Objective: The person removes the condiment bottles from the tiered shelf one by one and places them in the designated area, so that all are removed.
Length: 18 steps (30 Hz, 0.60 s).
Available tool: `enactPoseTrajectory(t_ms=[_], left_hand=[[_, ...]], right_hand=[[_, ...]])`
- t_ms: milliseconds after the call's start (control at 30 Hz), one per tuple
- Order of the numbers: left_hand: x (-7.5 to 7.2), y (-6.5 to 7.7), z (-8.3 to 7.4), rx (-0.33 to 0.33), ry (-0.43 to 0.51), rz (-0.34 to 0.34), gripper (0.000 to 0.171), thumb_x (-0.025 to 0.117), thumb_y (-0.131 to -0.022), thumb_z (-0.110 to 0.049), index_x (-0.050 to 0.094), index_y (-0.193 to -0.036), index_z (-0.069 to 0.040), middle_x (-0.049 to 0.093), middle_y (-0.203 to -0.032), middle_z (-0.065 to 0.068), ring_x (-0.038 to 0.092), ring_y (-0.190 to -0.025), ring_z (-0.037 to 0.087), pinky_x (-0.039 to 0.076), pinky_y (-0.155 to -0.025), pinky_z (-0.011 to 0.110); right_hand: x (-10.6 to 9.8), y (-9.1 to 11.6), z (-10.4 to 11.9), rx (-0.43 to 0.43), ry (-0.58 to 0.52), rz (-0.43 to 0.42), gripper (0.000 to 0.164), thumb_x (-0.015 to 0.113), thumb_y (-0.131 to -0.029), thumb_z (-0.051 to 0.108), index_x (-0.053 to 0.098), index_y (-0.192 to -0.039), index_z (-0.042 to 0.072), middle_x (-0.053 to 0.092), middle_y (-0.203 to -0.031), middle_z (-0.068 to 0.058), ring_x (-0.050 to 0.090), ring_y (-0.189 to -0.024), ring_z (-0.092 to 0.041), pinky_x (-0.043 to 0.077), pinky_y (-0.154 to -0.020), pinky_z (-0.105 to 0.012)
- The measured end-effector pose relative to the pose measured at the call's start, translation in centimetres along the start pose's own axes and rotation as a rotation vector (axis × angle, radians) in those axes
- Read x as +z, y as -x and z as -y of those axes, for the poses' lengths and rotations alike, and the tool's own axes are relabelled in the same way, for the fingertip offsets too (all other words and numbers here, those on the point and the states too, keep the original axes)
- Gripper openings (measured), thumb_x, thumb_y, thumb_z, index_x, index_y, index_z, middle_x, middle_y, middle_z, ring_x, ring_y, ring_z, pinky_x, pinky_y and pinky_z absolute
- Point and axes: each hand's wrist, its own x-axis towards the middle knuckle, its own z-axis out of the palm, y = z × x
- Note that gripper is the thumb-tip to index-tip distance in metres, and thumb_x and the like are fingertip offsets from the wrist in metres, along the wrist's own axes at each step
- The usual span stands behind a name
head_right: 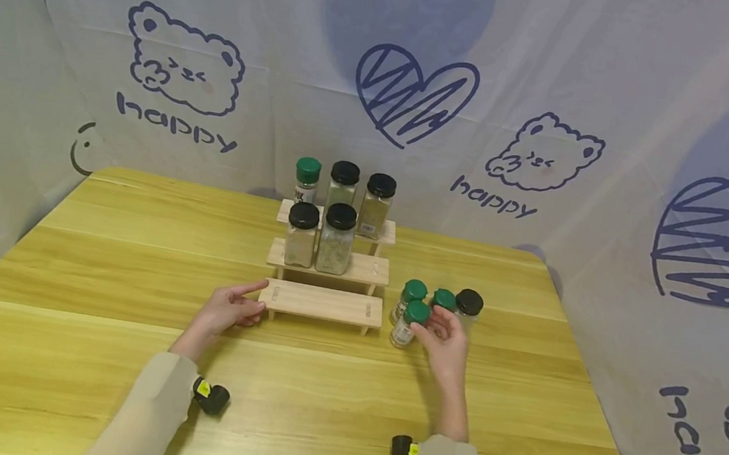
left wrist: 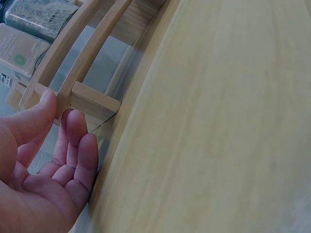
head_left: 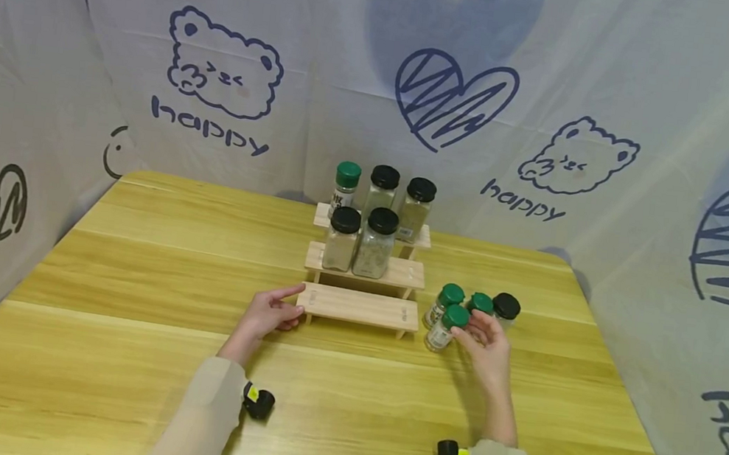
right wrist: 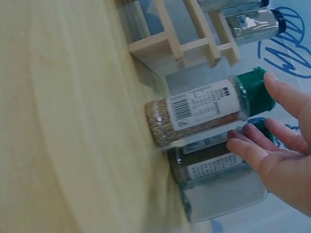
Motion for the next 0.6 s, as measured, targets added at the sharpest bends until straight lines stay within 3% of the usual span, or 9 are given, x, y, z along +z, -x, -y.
enactPoseTrajectory(t_ms=[133,233,367,433,533,600], left_hand=[[0.0,0.0,0.0,0.001,-0.001,-0.001,0.044,0.059,-0.084,0.0,0.049,-0.127,-0.003,0.065,-0.078,0.009,0.058,-0.06,0.012,0.05,-0.06,0.026],[0.0,-0.1,0.0,0.003,0.0,0.0,0.044,0.059,-0.084,0.0,0.049,-0.127,-0.003,0.065,-0.078,0.008,0.058,-0.06,0.012,0.05,-0.059,0.026],[0.0,0.0,-0.1,0.007,-0.003,0.002,0.044,0.059,-0.084,0.0,0.048,-0.127,-0.002,0.065,-0.078,0.009,0.058,-0.06,0.012,0.051,-0.06,0.026],[0.0,0.0,-0.1,0.005,-0.003,0.0,0.044,0.059,-0.084,0.0,0.049,-0.127,-0.003,0.065,-0.078,0.009,0.058,-0.06,0.012,0.051,-0.06,0.026],[0.0,0.0,-0.1,0.006,-0.006,-0.002,0.044,0.059,-0.084,0.001,0.049,-0.127,-0.002,0.065,-0.078,0.01,0.058,-0.06,0.012,0.051,-0.06,0.026],[0.0,0.0,-0.1,0.003,-0.005,-0.004,0.044,0.059,-0.084,0.0,0.049,-0.127,-0.003,0.065,-0.078,0.01,0.058,-0.06,0.012,0.051,-0.06,0.026]], right_hand=[[0.0,-0.2,1.2,0.045,0.024,-0.002,0.045,0.064,-0.079,-0.003,0.044,-0.119,-0.013,0.05,-0.112,-0.024,0.051,-0.092,-0.007,0.043,-0.078,-0.013],[0.3,-0.2,2.2,0.06,0.013,-0.023,0.043,0.062,-0.079,-0.007,0.046,-0.118,-0.013,0.052,-0.111,-0.02,0.051,-0.097,-0.014,0.042,-0.081,-0.013],[0.6,-0.4,2.5,-0.045,-0.041,-0.049,0.041,0.066,-0.078,-0.003,0.048,-0.113,-0.014,0.056,-0.105,-0.02,0.053,-0.098,-0.021,0.044,-0.08,-0.015],[0.2,-1.4,0.0,-0.156,-0.133,-0.02,0.04,0.069,-0.077,0.001,0.052,-0.111,-0.011,0.057,-0.105,-0.021,0.055,-0.097,-0.021,0.045,-0.08,-0.018],[0.5,-1.6,0.1,-0.238,-0.133,-0.02,0.04,0.071,-0.077,0.009,0.055,-0.109,-0.009,0.058,-0.104,-0.021,0.056,-0.097,-0.022,0.046,-0.081,-0.023],[0.8,-1.8,0.4,-0.247,-0.1,-0.033,0.04,0.071,-0.077,0.011,0.056,-0.109,-0.008,0.059,-0.104,-0.02,0.055,-0.098,-0.022,0.045,-0.084,-0.028]])
